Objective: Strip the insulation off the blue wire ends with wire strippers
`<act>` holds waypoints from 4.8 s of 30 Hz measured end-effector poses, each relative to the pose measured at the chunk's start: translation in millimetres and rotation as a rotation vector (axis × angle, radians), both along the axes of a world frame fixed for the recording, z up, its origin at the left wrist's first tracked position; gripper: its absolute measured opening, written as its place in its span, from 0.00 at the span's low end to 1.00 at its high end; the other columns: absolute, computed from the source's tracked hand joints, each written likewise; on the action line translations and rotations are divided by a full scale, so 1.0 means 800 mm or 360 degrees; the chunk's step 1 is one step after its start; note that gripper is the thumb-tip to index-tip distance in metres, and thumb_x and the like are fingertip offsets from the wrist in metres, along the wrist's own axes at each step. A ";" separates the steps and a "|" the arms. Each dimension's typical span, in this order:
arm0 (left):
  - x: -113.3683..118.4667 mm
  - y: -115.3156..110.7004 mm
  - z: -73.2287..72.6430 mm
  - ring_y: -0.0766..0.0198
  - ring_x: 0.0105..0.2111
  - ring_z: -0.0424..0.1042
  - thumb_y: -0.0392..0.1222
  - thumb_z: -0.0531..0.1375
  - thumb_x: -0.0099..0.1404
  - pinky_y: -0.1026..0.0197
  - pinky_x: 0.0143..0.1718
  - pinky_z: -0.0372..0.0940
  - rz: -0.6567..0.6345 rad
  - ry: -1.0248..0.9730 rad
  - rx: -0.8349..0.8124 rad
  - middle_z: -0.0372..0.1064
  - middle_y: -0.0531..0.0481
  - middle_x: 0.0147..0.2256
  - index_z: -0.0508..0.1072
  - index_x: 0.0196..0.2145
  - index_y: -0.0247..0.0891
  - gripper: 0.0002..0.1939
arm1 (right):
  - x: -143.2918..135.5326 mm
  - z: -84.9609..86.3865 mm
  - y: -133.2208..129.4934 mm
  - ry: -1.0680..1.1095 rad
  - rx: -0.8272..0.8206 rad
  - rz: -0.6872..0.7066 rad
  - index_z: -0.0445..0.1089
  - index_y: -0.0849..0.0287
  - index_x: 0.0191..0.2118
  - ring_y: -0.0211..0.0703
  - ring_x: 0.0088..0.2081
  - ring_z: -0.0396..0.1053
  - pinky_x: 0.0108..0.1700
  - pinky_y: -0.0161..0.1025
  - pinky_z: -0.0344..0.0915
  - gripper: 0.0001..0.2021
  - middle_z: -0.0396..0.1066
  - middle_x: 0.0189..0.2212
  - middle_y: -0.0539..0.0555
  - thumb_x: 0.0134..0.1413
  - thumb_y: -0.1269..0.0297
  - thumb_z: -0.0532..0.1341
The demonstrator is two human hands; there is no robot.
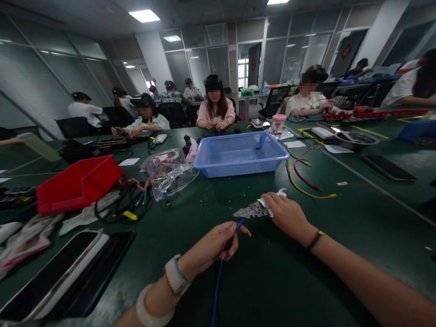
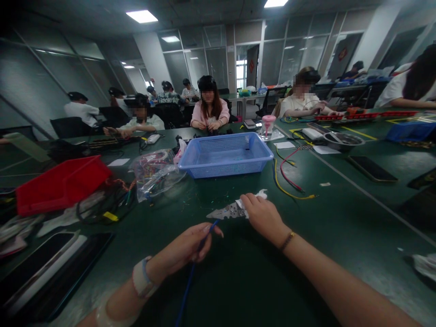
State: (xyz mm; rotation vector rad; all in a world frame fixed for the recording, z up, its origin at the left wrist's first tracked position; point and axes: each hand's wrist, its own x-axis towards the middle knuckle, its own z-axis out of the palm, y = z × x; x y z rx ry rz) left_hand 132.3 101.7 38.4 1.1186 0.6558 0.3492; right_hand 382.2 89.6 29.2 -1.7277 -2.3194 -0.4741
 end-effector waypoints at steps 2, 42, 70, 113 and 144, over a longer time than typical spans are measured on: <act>0.001 -0.001 -0.001 0.76 0.14 0.50 0.53 0.52 0.69 0.70 0.16 0.45 -0.0007 -0.0007 -0.0030 0.58 0.59 0.19 0.69 0.43 0.35 0.18 | -0.003 0.000 -0.002 -0.0005 0.0010 -0.0014 0.64 0.64 0.51 0.43 0.37 0.69 0.35 0.37 0.63 0.19 0.69 0.49 0.61 0.53 0.78 0.52; 0.004 -0.007 0.002 0.71 0.21 0.70 0.48 0.62 0.62 0.68 0.24 0.65 -0.0088 -0.0124 -0.0036 0.72 0.49 0.29 0.74 0.39 0.33 0.14 | -0.013 -0.002 -0.015 0.0699 -0.0166 0.0024 0.54 0.57 0.62 0.48 0.56 0.64 0.54 0.49 0.66 0.34 0.60 0.60 0.59 0.46 0.82 0.49; 0.010 -0.007 0.000 0.70 0.22 0.71 0.48 0.62 0.62 0.69 0.23 0.63 -0.0051 -0.0065 0.0044 0.72 0.49 0.29 0.76 0.37 0.32 0.14 | -0.030 -0.004 -0.023 0.0291 0.0141 0.0028 0.51 0.69 0.63 0.53 0.54 0.62 0.52 0.49 0.65 0.32 0.61 0.56 0.66 0.49 0.82 0.49; 0.008 -0.007 -0.004 0.75 0.18 0.62 0.48 0.58 0.66 0.71 0.18 0.55 -0.0034 -0.0124 -0.0039 0.68 0.53 0.26 0.71 0.47 0.34 0.17 | -0.012 0.011 -0.015 0.0164 0.0043 -0.0097 0.69 0.57 0.49 0.46 0.39 0.63 0.34 0.39 0.58 0.18 0.73 0.41 0.54 0.51 0.73 0.56; 0.006 -0.007 -0.003 0.75 0.17 0.61 0.49 0.58 0.65 0.72 0.17 0.56 -0.0016 -0.0113 -0.0020 0.67 0.54 0.24 0.72 0.49 0.35 0.19 | -0.010 0.007 -0.011 0.0135 0.0106 -0.0059 0.68 0.59 0.32 0.45 0.35 0.62 0.36 0.38 0.54 0.02 0.69 0.31 0.55 0.51 0.68 0.59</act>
